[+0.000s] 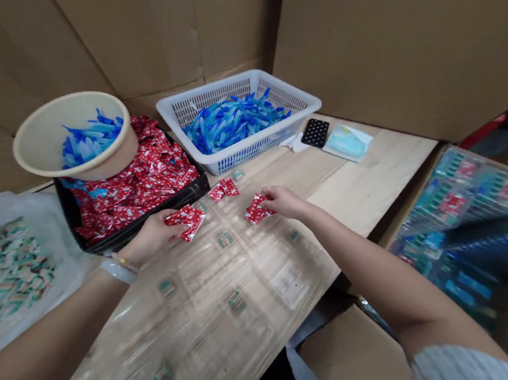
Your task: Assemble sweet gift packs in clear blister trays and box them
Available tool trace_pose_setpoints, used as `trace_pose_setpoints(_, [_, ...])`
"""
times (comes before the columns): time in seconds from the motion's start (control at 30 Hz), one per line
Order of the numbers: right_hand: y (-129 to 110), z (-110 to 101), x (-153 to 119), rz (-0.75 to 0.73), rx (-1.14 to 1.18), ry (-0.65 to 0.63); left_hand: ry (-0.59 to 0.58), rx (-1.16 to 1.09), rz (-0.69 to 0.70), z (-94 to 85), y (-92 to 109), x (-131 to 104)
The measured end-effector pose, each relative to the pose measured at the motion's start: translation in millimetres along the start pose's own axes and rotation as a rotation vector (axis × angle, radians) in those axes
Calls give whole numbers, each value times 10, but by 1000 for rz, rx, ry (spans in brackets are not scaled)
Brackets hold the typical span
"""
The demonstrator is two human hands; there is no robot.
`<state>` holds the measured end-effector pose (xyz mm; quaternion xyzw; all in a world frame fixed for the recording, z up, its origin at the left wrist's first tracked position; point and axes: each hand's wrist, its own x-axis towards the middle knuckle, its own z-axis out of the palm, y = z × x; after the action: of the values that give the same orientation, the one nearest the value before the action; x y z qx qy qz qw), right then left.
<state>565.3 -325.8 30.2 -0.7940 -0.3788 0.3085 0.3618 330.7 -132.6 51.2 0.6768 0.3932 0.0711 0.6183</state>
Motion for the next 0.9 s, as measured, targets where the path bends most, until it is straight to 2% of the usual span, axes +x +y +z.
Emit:
trace_pose_setpoints(0.13, [-16,22,-17,-152,-303,189,59,340,92,-44,-23,80])
trace_pose_setpoints(0.27, [-11,-53,-186,-112,-101,239,186,610,279,-183,123,178])
trace_pose_setpoints(0.33, [-40,-7,-281,-69,70,223,199,686,323,-229,184,174])
trace_pose_setpoints(0.47, [-215,273,-346,-46,367,122,103,687,256,-204,119,71])
trace_pose_setpoints(0.6, [-404,538,-246,-83,480,149,262,784,276,-167,-18,-3])
trace_pose_setpoints(0.67, [-448,647,-198,-101,453,180,277,913,274,-155,-38,-12])
trace_pose_setpoints(0.8, [-443,981,-248,-170,281,178,221,1176,273,-124,-6,-41])
trace_pose_setpoints(0.9, [-444,1309,-425,-220,118,189,284,1166,347,-160,38,-133])
